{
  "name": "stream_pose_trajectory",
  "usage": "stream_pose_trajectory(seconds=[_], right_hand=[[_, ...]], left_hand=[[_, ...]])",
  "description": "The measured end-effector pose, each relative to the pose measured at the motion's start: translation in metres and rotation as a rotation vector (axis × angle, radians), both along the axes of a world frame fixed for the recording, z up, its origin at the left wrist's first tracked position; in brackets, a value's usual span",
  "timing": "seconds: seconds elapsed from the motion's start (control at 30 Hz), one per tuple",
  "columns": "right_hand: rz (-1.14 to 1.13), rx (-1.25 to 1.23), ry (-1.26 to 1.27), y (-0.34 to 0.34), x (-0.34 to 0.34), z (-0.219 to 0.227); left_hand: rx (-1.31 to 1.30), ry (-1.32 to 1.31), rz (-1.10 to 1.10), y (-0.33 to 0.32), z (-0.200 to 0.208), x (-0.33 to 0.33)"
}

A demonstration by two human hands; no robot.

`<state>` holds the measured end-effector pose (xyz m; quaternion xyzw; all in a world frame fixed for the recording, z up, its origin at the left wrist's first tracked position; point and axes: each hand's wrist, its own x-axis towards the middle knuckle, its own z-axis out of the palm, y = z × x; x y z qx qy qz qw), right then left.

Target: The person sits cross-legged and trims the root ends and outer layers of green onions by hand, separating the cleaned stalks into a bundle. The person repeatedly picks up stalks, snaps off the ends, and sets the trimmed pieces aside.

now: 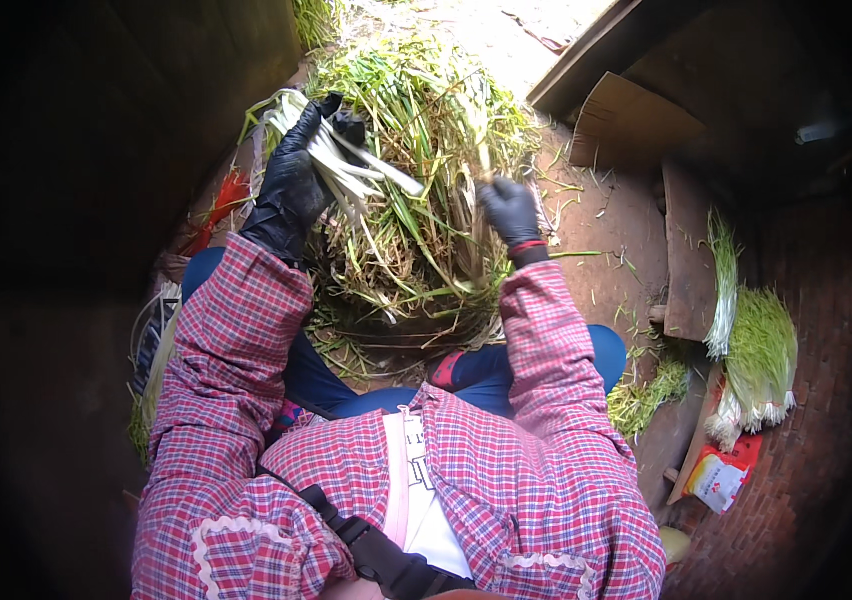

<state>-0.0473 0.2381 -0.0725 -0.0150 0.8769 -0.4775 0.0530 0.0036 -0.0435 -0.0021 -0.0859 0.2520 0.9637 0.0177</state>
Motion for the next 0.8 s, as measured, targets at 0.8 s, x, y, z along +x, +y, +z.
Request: stream_pose_trajectory(seconds=[0.8], right_hand=[[0.518,-0.093,0.017,-0.014,0.096,0.007]], left_hand=[[-0.736,-0.007,-0.149,0.053,-0.017,0.014]])
